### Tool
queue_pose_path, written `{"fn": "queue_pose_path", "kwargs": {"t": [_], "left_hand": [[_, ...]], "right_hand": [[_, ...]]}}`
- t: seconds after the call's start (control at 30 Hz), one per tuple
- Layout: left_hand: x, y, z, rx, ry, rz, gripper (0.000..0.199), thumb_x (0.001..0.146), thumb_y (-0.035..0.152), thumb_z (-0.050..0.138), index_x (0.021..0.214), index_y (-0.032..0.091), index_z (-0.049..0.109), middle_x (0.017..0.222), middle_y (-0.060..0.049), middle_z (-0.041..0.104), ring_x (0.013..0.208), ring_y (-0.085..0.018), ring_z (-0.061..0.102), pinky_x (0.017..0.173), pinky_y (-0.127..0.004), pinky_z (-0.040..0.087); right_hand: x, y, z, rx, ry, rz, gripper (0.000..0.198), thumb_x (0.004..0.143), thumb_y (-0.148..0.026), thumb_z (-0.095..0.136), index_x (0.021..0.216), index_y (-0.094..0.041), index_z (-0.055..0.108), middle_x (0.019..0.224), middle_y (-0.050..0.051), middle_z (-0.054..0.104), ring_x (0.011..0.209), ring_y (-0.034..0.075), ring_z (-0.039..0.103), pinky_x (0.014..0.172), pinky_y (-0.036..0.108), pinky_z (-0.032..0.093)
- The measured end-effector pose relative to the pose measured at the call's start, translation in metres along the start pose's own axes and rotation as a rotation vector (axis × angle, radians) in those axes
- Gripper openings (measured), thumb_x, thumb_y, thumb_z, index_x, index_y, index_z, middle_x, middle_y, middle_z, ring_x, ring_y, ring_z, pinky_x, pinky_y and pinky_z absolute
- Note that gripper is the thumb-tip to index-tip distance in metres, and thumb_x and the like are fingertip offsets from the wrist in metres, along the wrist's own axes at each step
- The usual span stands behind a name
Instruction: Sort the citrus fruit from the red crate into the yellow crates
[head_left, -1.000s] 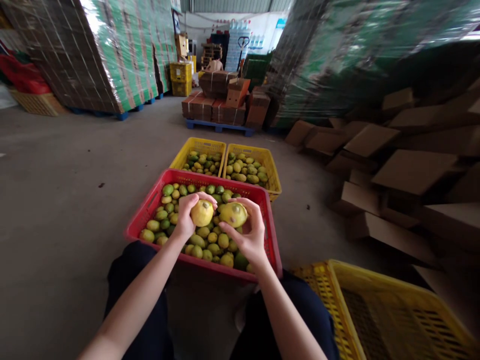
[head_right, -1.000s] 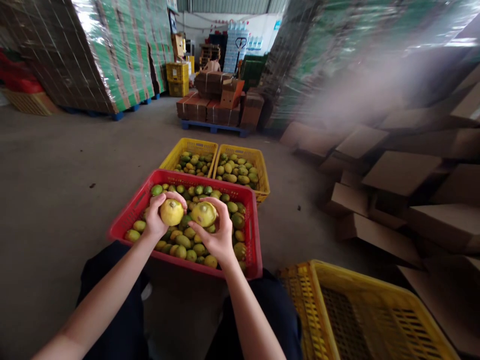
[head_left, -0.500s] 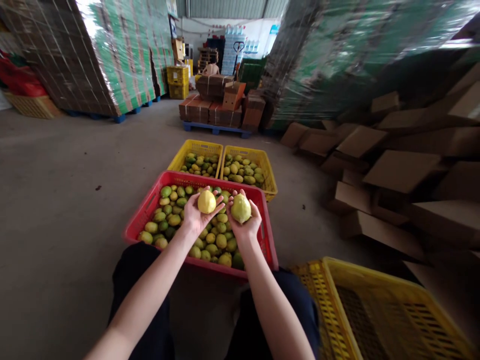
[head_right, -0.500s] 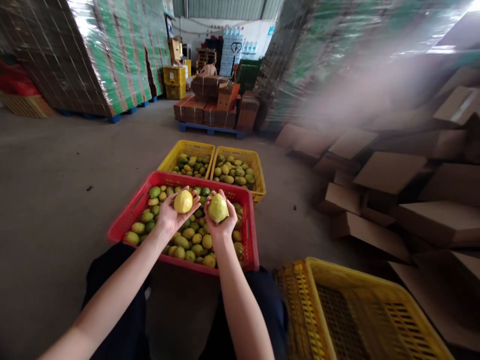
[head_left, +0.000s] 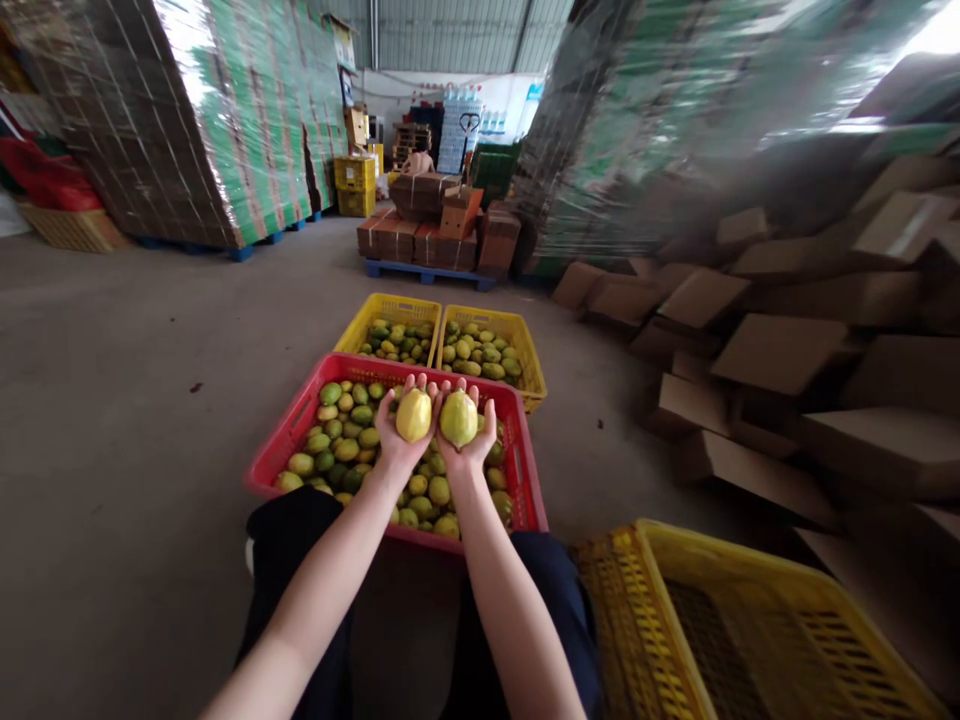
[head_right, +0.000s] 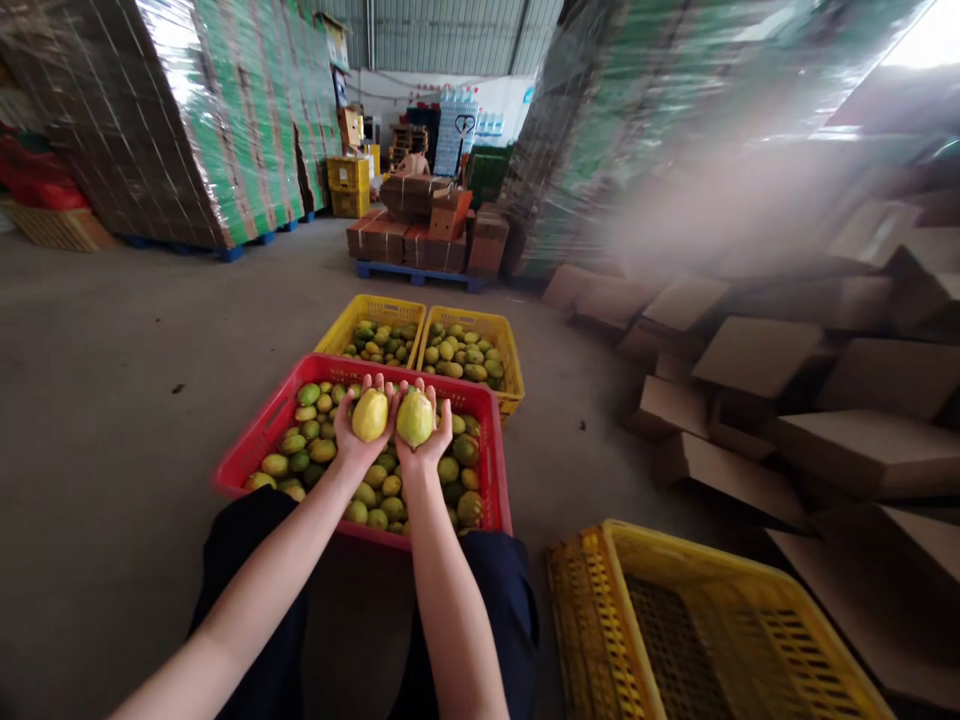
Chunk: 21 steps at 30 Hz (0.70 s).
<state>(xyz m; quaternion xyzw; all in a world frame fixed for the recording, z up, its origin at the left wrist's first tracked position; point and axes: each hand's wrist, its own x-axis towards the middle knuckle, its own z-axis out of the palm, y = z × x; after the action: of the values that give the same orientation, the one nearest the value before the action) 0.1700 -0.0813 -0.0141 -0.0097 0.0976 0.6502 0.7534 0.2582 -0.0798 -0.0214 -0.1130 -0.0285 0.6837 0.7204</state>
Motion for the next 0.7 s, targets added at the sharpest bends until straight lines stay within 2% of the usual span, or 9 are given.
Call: {"fn": "queue_pose_path", "kwargs": {"t": [0.17,0.47,0.7], "left_hand": [[0.0017,0.0050,0.0000,-0.016,-0.001,0.024,0.038,0.089,0.036,0.038,0.107,0.019,0.068,0.112,-0.006,0.068,0.104,-0.018,0.062,0.094,-0.031,0.047],[0.0005,0.0082,-0.0028,0.016,-0.031,0.041,0.040,0.089,0.033,0.037,0.111,0.019,0.066,0.111,-0.006,0.068,0.110,-0.020,0.060,0.091,-0.032,0.050],[0.0004,0.0058,-0.0045,0.015,-0.025,0.018,0.039,0.087,0.031,0.039,0.113,0.017,0.066,0.110,-0.007,0.069,0.108,-0.020,0.062,0.091,-0.031,0.050]], "right_hand": [[0.0007,0.0060,0.0002,-0.013,-0.010,-0.020,0.021,0.079,-0.040,0.057,0.089,-0.023,0.063,0.102,0.000,0.071,0.100,0.018,0.065,0.099,0.043,0.046],[-0.0030,0.0069,0.0017,-0.043,0.001,0.003,0.020,0.083,-0.039,0.055,0.089,-0.022,0.063,0.102,0.000,0.072,0.098,0.016,0.066,0.099,0.039,0.047],[-0.0016,0.0032,-0.0036,-0.130,-0.089,-0.001,0.023,0.082,-0.041,0.057,0.091,-0.022,0.066,0.101,0.001,0.072,0.096,0.015,0.067,0.098,0.037,0.047]]}}
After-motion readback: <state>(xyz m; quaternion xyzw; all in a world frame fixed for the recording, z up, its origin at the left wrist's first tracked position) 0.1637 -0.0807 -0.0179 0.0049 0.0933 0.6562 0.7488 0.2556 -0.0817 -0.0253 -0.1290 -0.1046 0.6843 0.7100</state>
